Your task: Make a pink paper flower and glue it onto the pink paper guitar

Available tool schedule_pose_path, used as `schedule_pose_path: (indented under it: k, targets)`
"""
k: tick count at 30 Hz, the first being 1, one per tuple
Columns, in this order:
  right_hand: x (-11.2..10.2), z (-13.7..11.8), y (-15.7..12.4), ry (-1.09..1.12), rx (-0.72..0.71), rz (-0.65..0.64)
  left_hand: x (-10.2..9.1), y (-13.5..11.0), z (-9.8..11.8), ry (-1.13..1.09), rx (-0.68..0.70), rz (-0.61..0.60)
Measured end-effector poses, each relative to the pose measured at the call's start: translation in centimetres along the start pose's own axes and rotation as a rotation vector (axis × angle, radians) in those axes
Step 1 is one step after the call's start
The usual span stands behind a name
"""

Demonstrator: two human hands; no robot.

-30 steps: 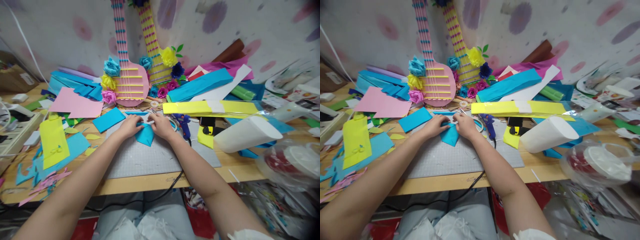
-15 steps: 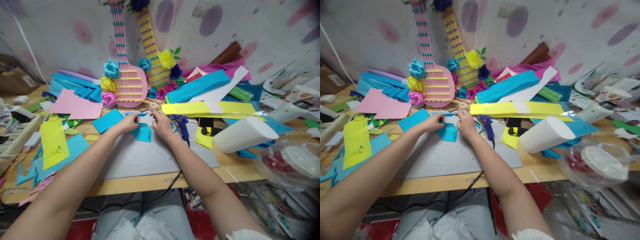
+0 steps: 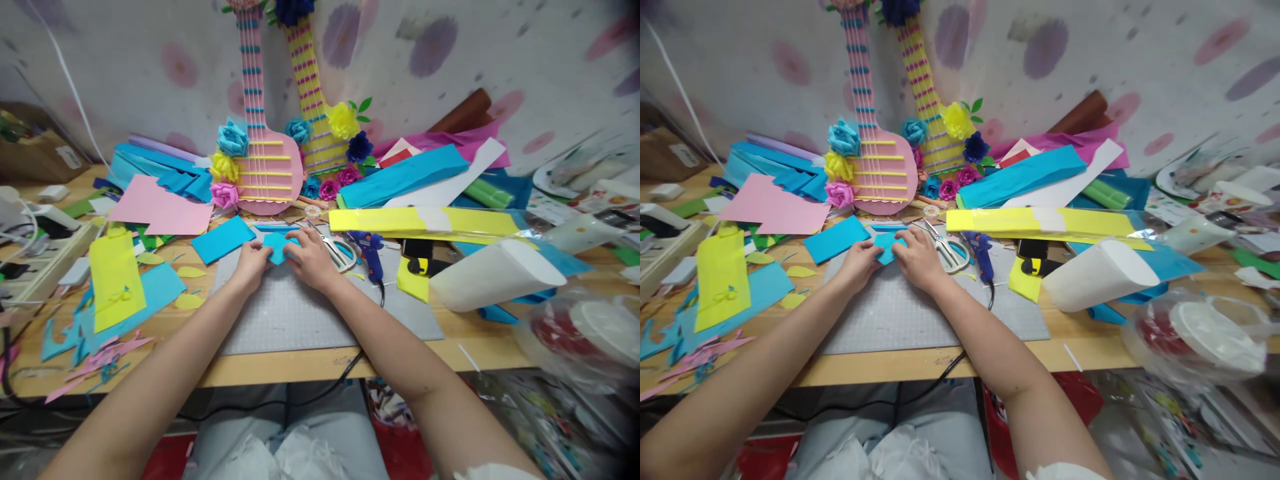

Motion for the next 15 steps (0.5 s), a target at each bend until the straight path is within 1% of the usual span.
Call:
schedule_pose_path:
  k: [2,4,5,6,7,8,10,12,13,15]
  targets:
    - [0.5,0.1,0.1,-0.006,-0.014,-0.046,-0.5,-0.2,-0.1,-0.009,-0.070,-0.027]
    - [0.7,0.4,0.1,-0.004,-0.028,-0.071,-1.5,0.0,0.1,0.099,-0.105,-0.054]
    - [0.8,0.6,0.2,-0.004,-0.038,-0.074,-2.1,0.2,0.4,0.187,-0.066,-0.072]
    - [0.8,0.7,0.2,-0.004,-0.051,-0.077,-2.5,0.4,1.0,0.279,0.023,-0.089]
    - [0.8,0.8,0.2,-0.004,-0.064,-0.085,-2.7,0.6,1.6,0.366,0.141,-0.106]
    - [0.8,0.9,0.1,-0.002,-0.076,-0.101,-2.8,0.6,2.1,0.444,0.257,-0.137]
    - [0.8,0.9,0.0,0.010,-0.084,-0.138,-2.1,0.3,2.3,0.582,0.426,-0.258]
    - [0.7,0.9,-0.1,0.041,-0.084,-0.158,-1.0,-0.1,1.7,0.696,0.504,-0.410]
    - [0.6,0.8,-0.2,0.065,-0.088,-0.161,-0.6,-0.3,1.4,0.742,0.525,-0.466]
    - [0.6,0.5,-0.4,0.123,-0.102,-0.166,0.0,-0.4,1.0,0.808,0.550,-0.515]
Point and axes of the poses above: each hand's wrist, its own y-axis towards the middle knuckle, its own x-axis out of the palm, z = x × y, the point moved 6 cm from there along y, towards the middle knuckle, and after that the axes turned 15 degrees about -y, right-handed, at the moved point
